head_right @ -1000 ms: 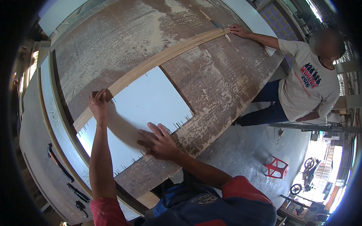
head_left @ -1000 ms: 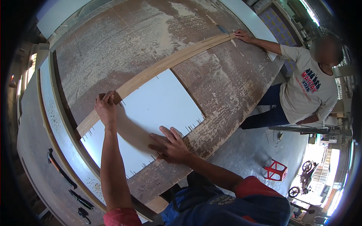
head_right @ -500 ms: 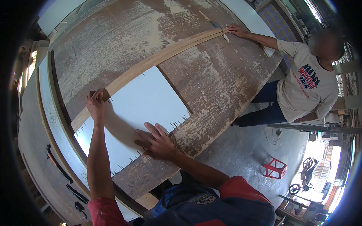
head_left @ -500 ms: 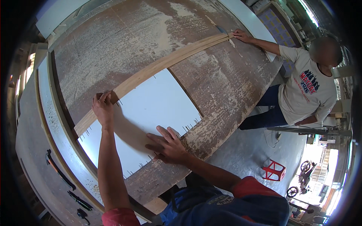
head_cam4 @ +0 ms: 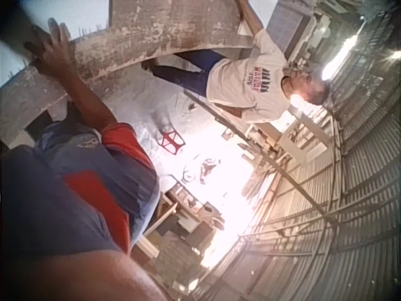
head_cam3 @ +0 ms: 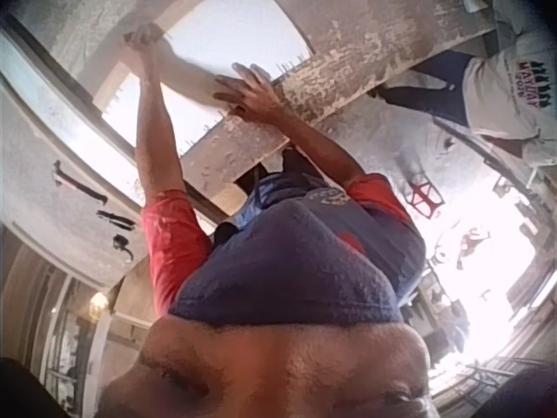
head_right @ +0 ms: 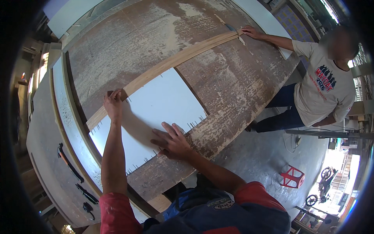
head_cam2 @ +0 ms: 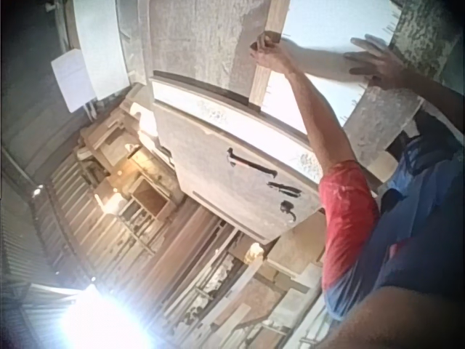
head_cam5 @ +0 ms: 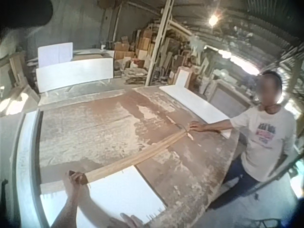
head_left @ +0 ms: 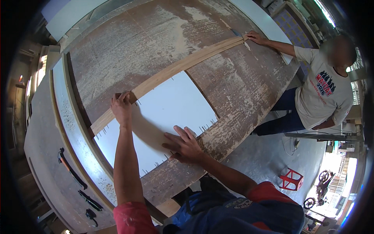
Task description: The person hammers a wooden fixture on a workbench, aligns wooden strips and a white panel against the guide with another person, and places the strips onto the panel.
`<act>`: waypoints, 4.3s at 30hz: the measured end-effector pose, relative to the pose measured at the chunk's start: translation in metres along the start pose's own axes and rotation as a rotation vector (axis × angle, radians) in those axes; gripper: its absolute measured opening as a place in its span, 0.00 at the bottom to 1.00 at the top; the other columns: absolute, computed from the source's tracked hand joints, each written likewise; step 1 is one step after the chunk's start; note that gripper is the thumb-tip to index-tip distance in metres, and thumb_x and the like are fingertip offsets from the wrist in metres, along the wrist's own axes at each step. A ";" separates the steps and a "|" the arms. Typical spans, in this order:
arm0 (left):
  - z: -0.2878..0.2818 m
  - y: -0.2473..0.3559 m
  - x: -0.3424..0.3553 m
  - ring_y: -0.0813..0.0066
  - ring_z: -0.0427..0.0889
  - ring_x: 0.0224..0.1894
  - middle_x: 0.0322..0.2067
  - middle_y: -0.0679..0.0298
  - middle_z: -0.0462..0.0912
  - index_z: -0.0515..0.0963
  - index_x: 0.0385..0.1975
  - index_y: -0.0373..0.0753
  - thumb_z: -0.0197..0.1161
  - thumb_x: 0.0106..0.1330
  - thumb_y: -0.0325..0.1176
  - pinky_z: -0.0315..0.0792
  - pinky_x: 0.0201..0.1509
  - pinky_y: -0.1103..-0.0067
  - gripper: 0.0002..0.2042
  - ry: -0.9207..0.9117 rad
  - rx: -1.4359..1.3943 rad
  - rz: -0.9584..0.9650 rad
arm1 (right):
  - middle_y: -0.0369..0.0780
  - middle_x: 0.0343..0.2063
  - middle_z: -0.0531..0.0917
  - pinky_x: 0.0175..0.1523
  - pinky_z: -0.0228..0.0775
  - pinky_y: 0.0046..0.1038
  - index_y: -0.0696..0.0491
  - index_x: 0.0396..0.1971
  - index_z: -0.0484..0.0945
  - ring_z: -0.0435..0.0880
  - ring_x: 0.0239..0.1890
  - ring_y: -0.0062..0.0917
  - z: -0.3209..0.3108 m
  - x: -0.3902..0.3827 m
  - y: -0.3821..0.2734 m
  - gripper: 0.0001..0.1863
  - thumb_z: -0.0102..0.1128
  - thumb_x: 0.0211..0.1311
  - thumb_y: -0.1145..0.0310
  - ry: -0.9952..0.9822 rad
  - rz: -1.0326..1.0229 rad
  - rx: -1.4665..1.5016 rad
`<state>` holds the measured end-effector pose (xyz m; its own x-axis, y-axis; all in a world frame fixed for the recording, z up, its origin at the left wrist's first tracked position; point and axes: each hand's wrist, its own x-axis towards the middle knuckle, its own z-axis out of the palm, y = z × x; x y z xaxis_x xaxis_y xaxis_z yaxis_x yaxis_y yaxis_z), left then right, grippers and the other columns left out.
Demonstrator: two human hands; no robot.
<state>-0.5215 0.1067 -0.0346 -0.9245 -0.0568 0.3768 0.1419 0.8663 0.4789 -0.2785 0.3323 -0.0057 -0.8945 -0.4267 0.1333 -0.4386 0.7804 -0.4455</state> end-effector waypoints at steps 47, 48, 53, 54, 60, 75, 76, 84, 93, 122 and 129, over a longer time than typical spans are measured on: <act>-0.032 0.048 -0.120 0.58 0.79 0.45 0.38 0.62 0.82 0.88 0.36 0.50 0.66 0.60 0.34 0.71 0.52 0.64 0.07 -0.073 -0.034 0.009 | 0.38 0.70 0.63 0.72 0.49 0.56 0.39 0.61 0.75 0.54 0.74 0.45 -0.052 -0.177 -0.050 0.33 0.64 0.56 0.42 -0.005 0.075 0.011; -0.034 0.048 -0.116 0.58 0.79 0.46 0.39 0.62 0.82 0.88 0.37 0.51 0.66 0.60 0.35 0.72 0.52 0.64 0.08 -0.170 0.031 -0.042 | 0.38 0.70 0.63 0.72 0.49 0.56 0.39 0.61 0.75 0.54 0.74 0.45 -0.058 -0.199 -0.050 0.33 0.64 0.56 0.42 0.074 0.075 0.051; -0.055 0.088 -0.148 0.50 0.79 0.50 0.46 0.51 0.82 0.80 0.54 0.42 0.65 0.60 0.33 0.71 0.57 0.61 0.20 -0.013 0.008 -0.037 | 0.41 0.58 0.78 0.67 0.63 0.42 0.43 0.57 0.76 0.72 0.64 0.39 -0.084 -0.353 -0.021 0.29 0.62 0.61 0.42 0.120 0.433 0.258; -0.061 0.106 -0.173 0.51 0.79 0.53 0.48 0.49 0.82 0.78 0.54 0.37 0.65 0.59 0.30 0.71 0.59 0.63 0.21 0.060 -0.102 0.038 | 0.42 0.56 0.80 0.63 0.68 0.39 0.44 0.57 0.76 0.76 0.60 0.40 -0.084 -0.378 -0.012 0.29 0.61 0.61 0.42 0.029 0.601 0.323; -0.103 0.243 -0.351 0.67 0.82 0.51 0.46 0.56 0.85 0.81 0.49 0.34 0.64 0.62 0.22 0.72 0.59 0.73 0.14 -0.476 -0.617 -0.035 | 0.48 0.41 0.85 0.53 0.72 0.38 0.54 0.50 0.80 0.83 0.48 0.45 -0.072 -0.427 0.070 0.28 0.51 0.70 0.43 -0.063 1.033 0.613; -0.036 0.436 -0.284 0.69 0.84 0.51 0.49 0.54 0.85 0.76 0.60 0.41 0.63 0.62 0.24 0.74 0.59 0.72 0.23 -1.333 -0.712 0.133 | 0.46 0.49 0.84 0.56 0.70 0.36 0.58 0.50 0.81 0.82 0.53 0.36 -0.241 -0.369 0.327 0.33 0.47 0.71 0.40 0.659 1.049 0.772; -0.032 0.443 -0.280 0.69 0.84 0.51 0.49 0.54 0.85 0.76 0.60 0.41 0.63 0.62 0.24 0.74 0.59 0.72 0.23 -1.344 -0.704 0.114 | 0.43 0.48 0.85 0.56 0.70 0.36 0.57 0.51 0.80 0.82 0.51 0.33 -0.260 -0.376 0.351 0.34 0.49 0.70 0.38 0.706 1.076 0.898; 0.021 0.492 -0.265 0.71 0.84 0.50 0.46 0.58 0.87 0.81 0.52 0.36 0.60 0.61 0.25 0.74 0.56 0.77 0.18 -1.150 -0.713 -0.226 | 0.51 0.74 0.53 0.73 0.47 0.46 0.56 0.74 0.50 0.54 0.74 0.46 -0.370 -0.386 0.592 0.58 0.49 0.57 0.24 1.097 1.175 1.114; 0.106 0.576 -0.327 0.71 0.84 0.39 0.37 0.56 0.87 0.83 0.43 0.31 0.62 0.64 0.36 0.75 0.45 0.77 0.15 -0.879 -0.575 -0.717 | 0.41 0.77 0.38 0.76 0.28 0.52 0.42 0.77 0.41 0.35 0.78 0.39 -0.437 -0.352 0.852 0.55 0.51 0.59 0.27 1.329 1.184 1.344; 0.217 0.670 -0.517 0.70 0.85 0.40 0.38 0.58 0.86 0.79 0.51 0.39 0.60 0.67 0.36 0.75 0.44 0.74 0.15 -0.287 -0.718 -1.528 | 0.40 0.65 0.71 0.70 0.57 0.46 0.42 0.57 0.78 0.65 0.68 0.41 -0.382 0.043 0.751 0.23 0.66 0.61 0.58 0.300 0.006 -0.037; 0.215 0.688 -0.524 0.70 0.85 0.39 0.38 0.59 0.86 0.79 0.51 0.38 0.61 0.67 0.36 0.75 0.43 0.74 0.16 -0.340 -0.686 -1.618 | 0.37 0.59 0.76 0.65 0.62 0.45 0.44 0.49 0.84 0.71 0.63 0.39 -0.367 0.040 0.776 0.16 0.65 0.60 0.62 0.278 -0.099 -0.015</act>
<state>-0.0150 0.8393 -0.0726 -0.2913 -0.3844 -0.8760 -0.8640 -0.2875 0.4134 -0.6866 1.0889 -0.0211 -0.8353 -0.3613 0.4143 -0.5247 0.7488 -0.4049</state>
